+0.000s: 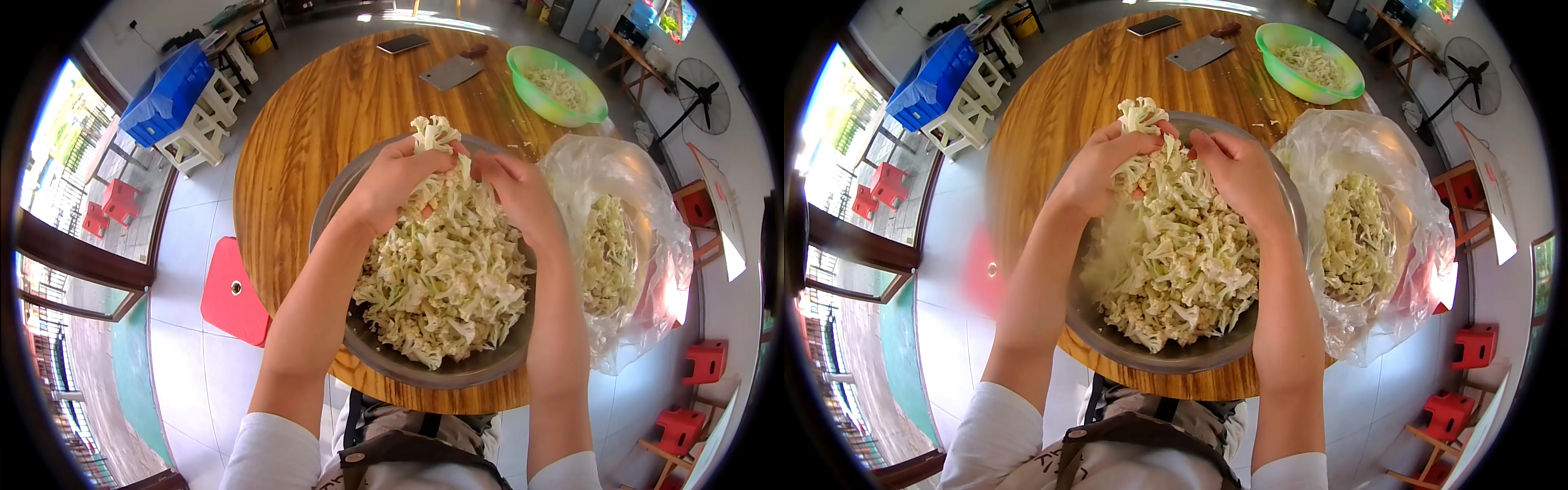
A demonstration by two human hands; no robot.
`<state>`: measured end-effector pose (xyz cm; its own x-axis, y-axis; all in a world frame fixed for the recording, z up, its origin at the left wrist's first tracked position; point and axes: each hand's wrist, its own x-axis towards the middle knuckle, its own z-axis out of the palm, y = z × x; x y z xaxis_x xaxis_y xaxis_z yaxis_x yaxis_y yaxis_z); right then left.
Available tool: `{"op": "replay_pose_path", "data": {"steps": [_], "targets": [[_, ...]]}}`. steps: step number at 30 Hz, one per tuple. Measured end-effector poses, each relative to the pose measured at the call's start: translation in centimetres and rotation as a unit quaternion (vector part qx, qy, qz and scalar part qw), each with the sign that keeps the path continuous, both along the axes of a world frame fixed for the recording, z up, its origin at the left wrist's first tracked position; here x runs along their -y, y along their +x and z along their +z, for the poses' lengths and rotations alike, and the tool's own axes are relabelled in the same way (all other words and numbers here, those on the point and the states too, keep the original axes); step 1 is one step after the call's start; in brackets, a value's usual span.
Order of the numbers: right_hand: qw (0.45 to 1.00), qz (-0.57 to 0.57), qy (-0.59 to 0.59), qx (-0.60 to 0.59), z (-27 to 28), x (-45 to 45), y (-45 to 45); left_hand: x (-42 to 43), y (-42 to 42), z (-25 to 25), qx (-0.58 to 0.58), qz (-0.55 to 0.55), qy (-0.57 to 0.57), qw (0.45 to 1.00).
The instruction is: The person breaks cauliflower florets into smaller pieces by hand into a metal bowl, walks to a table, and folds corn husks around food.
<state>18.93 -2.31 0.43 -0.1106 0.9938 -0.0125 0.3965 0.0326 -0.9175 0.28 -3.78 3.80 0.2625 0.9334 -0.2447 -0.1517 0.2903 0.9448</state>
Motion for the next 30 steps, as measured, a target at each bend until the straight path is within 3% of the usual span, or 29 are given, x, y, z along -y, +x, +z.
{"op": "replay_pose_path", "data": {"steps": [3, 5, 9, 14, 18, 24, 30], "targets": [[0.999, -0.015, -0.009, 0.039, -0.2, 0.0, 0.0, -0.3, -0.5, -1.4, -0.050, -0.036, 0.096, 0.994], [0.998, -0.053, 0.032, 0.017, -0.3, 0.0, -0.3, -0.7, -0.4, -1.6, 0.016, -0.053, 0.058, 0.997], [0.985, -0.094, 0.114, -0.093, -0.3, -0.4, -0.5, -0.1, 0.3, -1.0, -0.023, -0.053, 0.031, 0.998], [0.970, -0.002, 0.074, -0.230, 0.7, 0.4, -0.8, 0.0, 0.7, -1.4, -0.106, -0.096, 0.043, 0.989], [0.958, -0.007, 0.038, -0.283, 0.3, 0.1, -0.6, -0.1, 0.7, -1.8, -0.078, -0.066, 0.025, 0.994], [0.962, 0.083, 0.017, -0.261, 0.4, 0.5, -0.7, -0.3, 0.7, -2.0, -0.115, -0.116, 0.039, 0.986], [0.953, 0.068, 0.030, -0.295, 0.3, 0.3, -0.7, 0.1, 0.8, -1.8, -0.090, -0.125, 0.039, 0.987]]}}
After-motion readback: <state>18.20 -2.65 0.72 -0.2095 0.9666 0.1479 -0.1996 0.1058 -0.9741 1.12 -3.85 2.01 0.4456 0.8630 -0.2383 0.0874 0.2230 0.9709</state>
